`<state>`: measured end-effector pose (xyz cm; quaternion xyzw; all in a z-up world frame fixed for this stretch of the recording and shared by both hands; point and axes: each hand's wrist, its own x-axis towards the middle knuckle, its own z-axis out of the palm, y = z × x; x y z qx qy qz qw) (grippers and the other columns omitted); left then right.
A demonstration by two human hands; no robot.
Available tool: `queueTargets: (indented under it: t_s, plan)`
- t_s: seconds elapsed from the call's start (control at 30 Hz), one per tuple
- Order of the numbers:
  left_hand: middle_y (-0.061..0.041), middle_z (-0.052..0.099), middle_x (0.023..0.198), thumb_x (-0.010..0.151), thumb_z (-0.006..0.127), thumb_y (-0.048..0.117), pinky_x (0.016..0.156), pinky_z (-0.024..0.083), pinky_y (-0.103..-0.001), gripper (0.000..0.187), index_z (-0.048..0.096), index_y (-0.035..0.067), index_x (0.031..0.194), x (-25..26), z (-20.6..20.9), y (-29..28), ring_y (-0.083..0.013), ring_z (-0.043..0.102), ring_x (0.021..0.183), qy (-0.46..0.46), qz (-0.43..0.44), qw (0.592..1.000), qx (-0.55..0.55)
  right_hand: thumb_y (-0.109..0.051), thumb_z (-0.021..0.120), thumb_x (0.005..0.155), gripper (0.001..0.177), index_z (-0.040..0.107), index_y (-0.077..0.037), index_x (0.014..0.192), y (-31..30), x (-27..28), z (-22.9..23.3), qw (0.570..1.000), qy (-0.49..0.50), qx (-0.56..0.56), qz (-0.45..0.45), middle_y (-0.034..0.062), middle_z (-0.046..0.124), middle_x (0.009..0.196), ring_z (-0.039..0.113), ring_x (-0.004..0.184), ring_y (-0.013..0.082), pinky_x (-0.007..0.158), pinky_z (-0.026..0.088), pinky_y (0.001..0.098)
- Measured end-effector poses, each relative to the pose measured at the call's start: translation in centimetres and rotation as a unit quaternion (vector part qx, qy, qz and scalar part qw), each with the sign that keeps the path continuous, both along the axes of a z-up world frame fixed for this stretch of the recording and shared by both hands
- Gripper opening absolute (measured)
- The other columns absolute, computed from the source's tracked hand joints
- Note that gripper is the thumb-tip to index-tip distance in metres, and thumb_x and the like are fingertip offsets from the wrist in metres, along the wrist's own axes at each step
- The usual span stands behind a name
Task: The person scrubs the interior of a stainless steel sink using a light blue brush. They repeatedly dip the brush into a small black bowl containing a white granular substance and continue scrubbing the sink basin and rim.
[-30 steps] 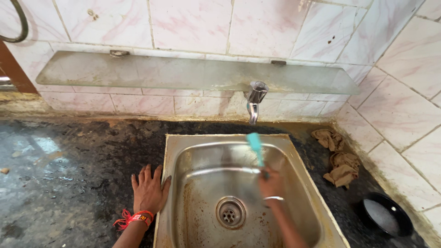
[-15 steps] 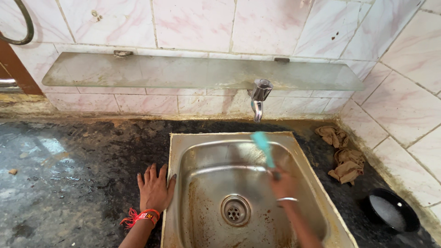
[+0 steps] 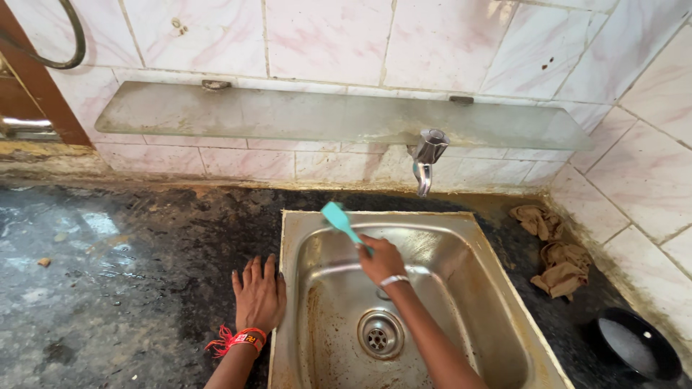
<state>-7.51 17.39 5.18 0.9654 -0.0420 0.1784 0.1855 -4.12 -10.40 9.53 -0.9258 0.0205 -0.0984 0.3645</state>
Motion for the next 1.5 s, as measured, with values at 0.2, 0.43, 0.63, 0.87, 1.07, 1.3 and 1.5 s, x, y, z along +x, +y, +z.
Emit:
queueTargets:
  t_s: [0.2, 0.43, 0.63, 0.87, 1.07, 1.3, 1.5]
  plan:
    - [-0.021, 0.042, 0.151, 0.097, 0.043, 0.033, 0.119, 0.015, -0.06, 0.061, 0.036, 0.006, 0.151, 0.2, 0.2, -0.1, -0.0366, 0.033, 0.144, 0.008, -0.01, 0.999, -0.034, -0.031, 0.064, 0.097, 0.034, 0.073, -0.019, 0.127, 4.1, 2.2, 3.2, 0.995, 0.081, -0.008, 0.057, 0.0051, 0.066, 0.06, 0.054, 0.042, 0.0102, 0.045, 0.044, 0.027]
    - [-0.02, 0.048, 0.148, 0.089, 0.04, 0.023, 0.124, 0.009, -0.056, 0.07, 0.029, 0.008, 0.157, 0.4, -0.9, 1.1, -0.0341, 0.039, 0.143, 0.004, -0.032, 0.979, -0.202, -0.03, 0.06, 0.099, 0.032, 0.072, -0.015, 0.125, 3.6, -7.1, -0.6, 0.984, 0.113, 0.02, 0.14, -0.0009, 0.062, 0.059, 0.046, 0.039, 0.0055, 0.036, 0.037, 0.0207]
    - [-0.018, 0.046, 0.154, 0.089, 0.035, 0.022, 0.126, 0.008, -0.051, 0.068, 0.033, 0.013, 0.157, 0.7, -1.2, 1.8, -0.0335, 0.039, 0.145, -0.007, -0.047, 0.962, -0.268, -0.025, 0.069, 0.097, 0.036, 0.074, -0.016, 0.131, 2.9, -14.7, -1.4, 0.979, -0.093, -0.003, 0.179, 0.0013, 0.073, 0.065, 0.051, 0.042, 0.0046, 0.044, 0.041, 0.0192]
    - [-0.019, 0.049, 0.15, 0.09, 0.033, 0.022, 0.127, 0.009, -0.049, 0.067, 0.032, 0.014, 0.157, 0.4, -0.7, 1.7, -0.0331, 0.042, 0.143, 0.013, -0.037, 0.961, -0.272, -0.028, 0.063, 0.108, 0.028, 0.064, -0.025, 0.136, 5.4, -4.6, 0.0, 0.953, -0.268, -0.014, 0.145, 0.0046, 0.073, 0.085, 0.058, 0.054, 0.0027, 0.051, 0.048, 0.0211]
    - [-0.024, 0.058, 0.139, 0.091, 0.036, 0.023, 0.127, 0.012, -0.05, 0.066, 0.034, 0.015, 0.156, 0.2, -0.8, 1.6, -0.0339, 0.047, 0.14, 0.005, -0.035, 0.959, -0.281, -0.025, 0.058, 0.097, 0.041, 0.063, -0.026, 0.137, 3.3, -12.3, -1.8, 0.986, 0.136, 0.045, 0.084, -0.0008, 0.073, 0.072, 0.049, 0.044, 0.0137, 0.042, 0.041, 0.0286]
    - [-0.025, 0.059, 0.136, 0.089, 0.04, 0.022, 0.124, 0.015, -0.053, 0.069, 0.032, 0.012, 0.156, 0.8, -1.0, 1.9, -0.0371, 0.049, 0.136, -0.012, -0.032, 0.96, -0.279, -0.005, 0.067, 0.101, 0.04, 0.062, -0.002, 0.14, -1.8, -21.8, -5.0, 0.906, -0.116, 0.144, 0.38, 0.0202, 0.077, 0.105, 0.072, 0.093, 0.0248, 0.076, 0.056, 0.0458]
    - [-0.024, 0.06, 0.135, 0.09, 0.04, 0.023, 0.124, 0.015, -0.053, 0.067, 0.033, 0.012, 0.156, 0.6, -0.9, 1.8, -0.0374, 0.049, 0.136, -0.009, -0.034, 0.958, -0.284, -0.027, 0.064, 0.096, 0.037, 0.068, -0.023, 0.133, 3.4, -13.1, 0.3, 0.989, 0.094, -0.041, 0.11, 0.002, 0.069, 0.066, 0.051, 0.048, 0.0093, 0.048, 0.046, 0.0299]
